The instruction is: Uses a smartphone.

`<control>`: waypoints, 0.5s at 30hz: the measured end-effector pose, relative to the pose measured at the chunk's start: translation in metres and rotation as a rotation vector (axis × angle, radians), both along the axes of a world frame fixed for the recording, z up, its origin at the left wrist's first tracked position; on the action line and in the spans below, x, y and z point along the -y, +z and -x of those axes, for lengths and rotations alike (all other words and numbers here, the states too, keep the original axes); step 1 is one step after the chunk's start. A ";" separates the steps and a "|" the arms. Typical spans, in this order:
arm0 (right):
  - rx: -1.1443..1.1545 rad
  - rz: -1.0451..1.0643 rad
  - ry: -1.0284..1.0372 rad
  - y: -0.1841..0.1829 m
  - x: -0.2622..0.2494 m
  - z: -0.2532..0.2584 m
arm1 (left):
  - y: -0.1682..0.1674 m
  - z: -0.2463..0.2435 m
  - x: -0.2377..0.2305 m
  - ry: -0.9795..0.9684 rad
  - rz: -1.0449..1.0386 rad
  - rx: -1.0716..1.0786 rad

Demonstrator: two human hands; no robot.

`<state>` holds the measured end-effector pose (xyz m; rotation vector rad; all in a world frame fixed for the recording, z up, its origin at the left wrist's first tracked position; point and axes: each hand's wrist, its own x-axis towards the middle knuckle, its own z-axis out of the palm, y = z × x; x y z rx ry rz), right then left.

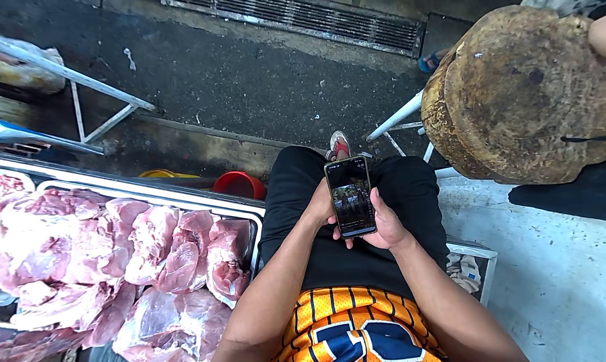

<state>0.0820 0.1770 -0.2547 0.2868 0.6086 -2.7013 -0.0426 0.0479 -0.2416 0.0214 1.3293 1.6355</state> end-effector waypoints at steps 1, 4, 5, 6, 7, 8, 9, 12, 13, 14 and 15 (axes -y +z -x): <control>0.000 0.000 0.000 0.000 0.000 0.000 | 0.000 0.000 0.000 0.007 -0.004 0.013; 0.000 0.003 0.002 0.000 0.000 0.000 | 0.000 0.000 0.000 0.012 -0.002 0.011; 0.001 0.004 0.002 0.000 0.000 0.000 | 0.001 0.000 0.000 0.012 0.000 0.008; 0.003 0.003 0.001 0.000 0.000 0.000 | 0.001 0.000 0.000 0.011 0.000 0.006; 0.005 0.002 0.000 0.000 0.000 0.000 | 0.001 0.000 0.000 0.010 -0.002 0.003; 0.004 0.002 -0.001 0.000 0.000 0.000 | 0.001 0.000 0.000 0.009 -0.006 0.001; 0.004 0.006 -0.002 -0.001 0.000 0.000 | 0.000 0.000 0.000 0.008 -0.009 -0.004; 0.004 0.015 -0.007 -0.001 0.000 0.000 | 0.000 0.001 0.000 -0.008 0.005 -0.025; 0.005 0.017 -0.007 -0.001 0.000 0.001 | 0.000 0.001 0.000 -0.012 0.018 -0.029; 0.006 0.020 -0.008 -0.001 0.000 0.001 | 0.000 0.002 0.000 -0.017 0.025 -0.034; 0.007 0.022 -0.008 -0.001 0.000 0.001 | 0.000 0.003 0.000 -0.027 0.034 -0.043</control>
